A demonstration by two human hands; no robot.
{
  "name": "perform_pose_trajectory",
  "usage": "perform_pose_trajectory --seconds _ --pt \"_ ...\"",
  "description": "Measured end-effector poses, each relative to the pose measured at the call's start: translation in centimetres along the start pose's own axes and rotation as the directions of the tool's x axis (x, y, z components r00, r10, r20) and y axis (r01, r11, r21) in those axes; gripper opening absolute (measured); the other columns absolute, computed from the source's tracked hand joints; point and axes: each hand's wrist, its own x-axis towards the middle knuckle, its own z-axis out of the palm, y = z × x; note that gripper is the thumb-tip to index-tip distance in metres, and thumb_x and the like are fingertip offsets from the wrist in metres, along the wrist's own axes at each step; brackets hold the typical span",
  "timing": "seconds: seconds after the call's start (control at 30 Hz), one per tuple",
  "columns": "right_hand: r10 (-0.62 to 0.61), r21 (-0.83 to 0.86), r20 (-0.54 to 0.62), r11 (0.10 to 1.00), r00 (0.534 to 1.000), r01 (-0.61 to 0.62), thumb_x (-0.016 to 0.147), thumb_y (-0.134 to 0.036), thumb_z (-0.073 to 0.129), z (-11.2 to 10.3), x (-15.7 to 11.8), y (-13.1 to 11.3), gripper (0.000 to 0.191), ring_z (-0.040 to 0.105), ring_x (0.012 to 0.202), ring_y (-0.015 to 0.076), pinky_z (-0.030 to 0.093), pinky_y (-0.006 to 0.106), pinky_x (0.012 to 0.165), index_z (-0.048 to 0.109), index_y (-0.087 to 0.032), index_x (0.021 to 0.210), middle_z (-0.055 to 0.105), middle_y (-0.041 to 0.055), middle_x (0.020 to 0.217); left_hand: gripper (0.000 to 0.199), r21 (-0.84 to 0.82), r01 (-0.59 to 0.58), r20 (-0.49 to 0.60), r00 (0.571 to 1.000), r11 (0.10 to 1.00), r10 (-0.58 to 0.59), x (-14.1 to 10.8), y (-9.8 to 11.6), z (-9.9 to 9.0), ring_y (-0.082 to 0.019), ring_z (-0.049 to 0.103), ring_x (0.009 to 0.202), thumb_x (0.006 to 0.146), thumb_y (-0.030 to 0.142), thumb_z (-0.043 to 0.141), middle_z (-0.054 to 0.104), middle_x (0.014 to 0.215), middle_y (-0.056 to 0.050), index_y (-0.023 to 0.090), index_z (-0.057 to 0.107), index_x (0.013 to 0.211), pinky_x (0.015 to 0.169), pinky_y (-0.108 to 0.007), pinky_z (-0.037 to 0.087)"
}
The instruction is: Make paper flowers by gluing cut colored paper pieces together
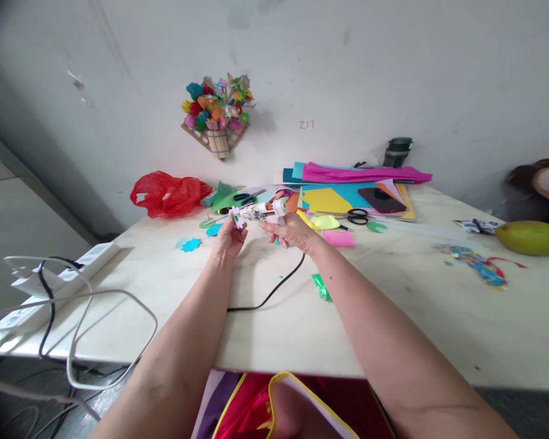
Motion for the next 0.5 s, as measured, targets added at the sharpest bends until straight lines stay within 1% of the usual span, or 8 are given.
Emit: perform_pose_trajectory --seconds 0.2,0.37,0.5 --pt "0.008 -0.021 0.012 1.000 1.000 -0.008 0.072 -0.053 0.066 -0.13 -0.01 -0.13 0.043 0.041 0.038 0.0074 0.031 0.022 0.035 0.067 -0.012 0.084 0.061 0.0022 0.056 0.012 0.005 0.002 -0.002 1.000 1.000 -0.002 0.00 0.03 -0.04 -0.006 0.059 0.049 0.074 0.028 0.074 0.062 0.056 0.005 0.020 0.065 0.077 0.045 -0.014 0.045" --pt "0.038 -0.028 -0.005 0.999 0.999 -0.038 0.071 -0.054 0.068 -0.18 0.03 -0.09 0.046 0.042 0.038 0.0077 0.031 0.023 0.035 0.066 -0.011 0.086 0.060 0.0023 0.055 0.012 0.012 -0.004 -0.020 1.000 1.000 0.004 -0.09 0.05 0.08 -0.007 0.058 0.047 0.074 0.027 0.074 0.062 0.058 0.005 0.020 0.066 0.078 0.044 -0.015 0.044" --pt "0.022 -0.035 0.001 0.999 1.000 -0.022 0.071 -0.054 0.068 -0.21 0.03 -0.05 0.044 0.041 0.037 0.0070 0.031 0.023 0.035 0.064 -0.012 0.083 0.059 0.0012 0.054 0.011 0.017 -0.003 -0.007 1.000 1.000 0.004 -0.16 0.09 0.15 -0.006 0.059 0.048 0.076 0.027 0.072 0.062 0.058 0.005 0.020 0.066 0.081 0.044 -0.014 0.044"
